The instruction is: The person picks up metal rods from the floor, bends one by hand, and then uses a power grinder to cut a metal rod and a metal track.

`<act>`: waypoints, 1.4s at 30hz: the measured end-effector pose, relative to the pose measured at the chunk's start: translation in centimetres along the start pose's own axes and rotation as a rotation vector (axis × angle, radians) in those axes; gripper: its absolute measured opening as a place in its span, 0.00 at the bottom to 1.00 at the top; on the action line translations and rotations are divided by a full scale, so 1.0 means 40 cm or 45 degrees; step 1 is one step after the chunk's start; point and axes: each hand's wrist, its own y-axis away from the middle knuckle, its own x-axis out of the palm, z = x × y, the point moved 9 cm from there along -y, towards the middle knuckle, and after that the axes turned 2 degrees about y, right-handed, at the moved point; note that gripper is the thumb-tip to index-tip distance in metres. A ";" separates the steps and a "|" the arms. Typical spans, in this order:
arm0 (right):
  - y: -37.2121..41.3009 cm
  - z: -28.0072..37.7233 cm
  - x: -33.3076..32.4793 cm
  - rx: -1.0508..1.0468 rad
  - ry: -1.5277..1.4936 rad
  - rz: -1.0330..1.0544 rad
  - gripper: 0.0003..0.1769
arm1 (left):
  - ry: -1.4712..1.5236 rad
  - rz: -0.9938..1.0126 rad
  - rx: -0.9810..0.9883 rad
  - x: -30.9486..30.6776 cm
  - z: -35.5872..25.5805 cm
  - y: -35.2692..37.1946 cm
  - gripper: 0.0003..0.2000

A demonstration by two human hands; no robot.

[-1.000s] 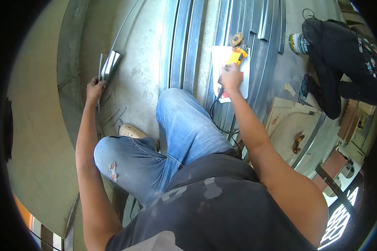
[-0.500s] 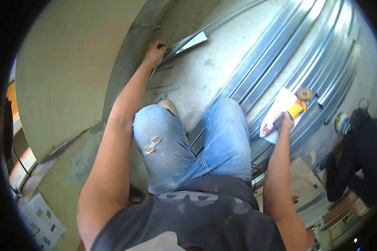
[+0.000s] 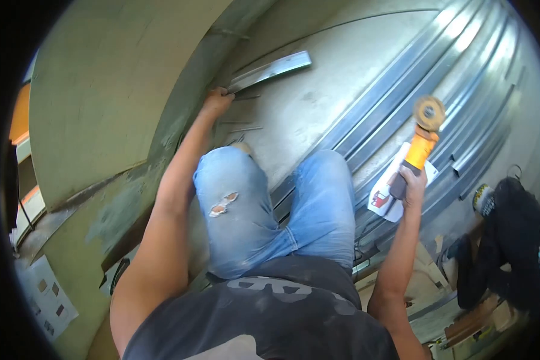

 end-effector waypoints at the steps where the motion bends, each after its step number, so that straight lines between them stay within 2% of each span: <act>1: -0.010 0.030 0.022 -0.053 -0.036 0.008 0.24 | 0.231 0.348 -0.027 0.001 -0.102 0.034 0.20; 2: -0.007 0.088 0.062 -0.106 -0.085 0.034 0.23 | 0.183 0.547 0.173 -0.041 -0.263 0.100 0.24; 3: -0.027 0.109 0.068 -0.160 -0.030 0.012 0.23 | 0.194 0.652 0.350 -0.051 -0.384 0.146 0.25; 4: -0.016 0.197 0.106 -0.244 0.049 -0.041 0.24 | 0.224 0.792 0.472 -0.066 -0.511 0.218 0.25; 5: -0.022 0.250 0.133 -0.319 0.028 -0.076 0.24 | 0.335 0.948 0.499 -0.086 -0.629 0.302 0.26; 6: -0.016 0.301 0.161 -0.279 0.111 -0.119 0.25 | 0.448 1.013 0.562 -0.088 -0.721 0.362 0.27; 8: -0.011 0.380 0.200 -0.321 0.179 -0.209 0.24 | 0.628 0.891 0.636 -0.060 -0.848 0.413 0.32; 10: -0.008 0.413 0.226 -0.328 0.232 -0.276 0.28 | 0.766 0.794 0.597 -0.032 -0.956 0.446 0.41; 11: 0.016 0.447 0.247 -0.323 0.255 -0.292 0.29 | 0.845 0.727 0.537 -0.010 -0.992 0.440 0.42; 12: 0.042 0.472 0.262 -0.316 0.278 -0.303 0.31 | 1.085 0.606 0.494 -0.013 -1.025 0.440 0.36; 14: 0.084 0.472 0.275 -0.313 0.429 -0.374 0.35 | 1.425 0.704 0.474 0.014 -1.052 0.431 0.31; 16: 0.124 0.478 0.285 -0.364 0.396 -0.316 0.37 | 1.741 0.893 0.425 0.030 -1.029 0.454 0.22; 17: 0.120 0.453 0.290 -0.493 0.351 -0.253 0.37 | 1.760 0.928 0.432 0.035 -1.017 0.455 0.22; 18: 0.095 0.406 0.298 -0.463 0.134 -0.066 0.34 | 1.788 0.959 0.422 0.037 -1.005 0.469 0.21; 20: 0.050 0.350 0.320 -0.238 -0.464 0.246 0.27 | 1.856 0.967 0.405 0.054 -0.996 0.482 0.22; 21: 0.068 0.397 0.353 -0.184 -0.782 0.519 0.21 | 1.809 0.906 0.482 0.041 -1.003 0.493 0.21; 23: 0.028 0.413 0.334 -0.213 -0.766 0.368 0.23 | 1.849 0.850 0.586 0.025 -1.020 0.529 0.22; 24: 0.018 0.420 0.322 -0.250 -0.702 0.299 0.23 | 1.961 0.904 0.478 0.050 -1.020 0.531 0.27; 26: 0.006 0.421 0.313 -0.270 -0.788 0.234 0.24 | 2.149 1.236 0.314 0.096 -1.013 0.545 0.31; 28: -0.019 0.411 0.315 -0.292 -0.954 0.150 0.25 | 1.778 0.855 0.366 0.124 -0.944 0.538 0.33; 29: -0.036 0.399 0.314 -0.263 -0.891 0.144 0.25 | 1.684 0.911 0.430 0.159 -0.936 0.538 0.33; 30: -0.043 0.385 0.312 -0.237 -0.829 0.131 0.26 | 1.482 0.828 0.521 0.151 -0.932 0.533 0.31; 32: -0.056 0.363 0.325 -0.283 -0.793 0.065 0.27 | 1.240 0.767 0.451 0.157 -0.911 0.511 0.30; 34: -0.064 0.313 0.321 -0.177 -0.778 -0.090 0.26 | 1.100 0.720 0.445 0.162 -0.895 0.510 0.31; 36: -0.071 0.286 0.306 -0.149 -0.753 -0.088 0.24 | 0.959 0.662 0.435 0.173 -0.884 0.513 0.32; 38: -0.084 0.252 0.312 -0.087 -0.707 0.029 0.22 | 0.758 0.577 0.469 0.189 -0.870 0.522 0.35; 42: -0.129 0.183 0.290 -0.054 -0.802 0.076 0.28 | 0.513 0.734 0.492 0.212 -0.887 0.555 0.41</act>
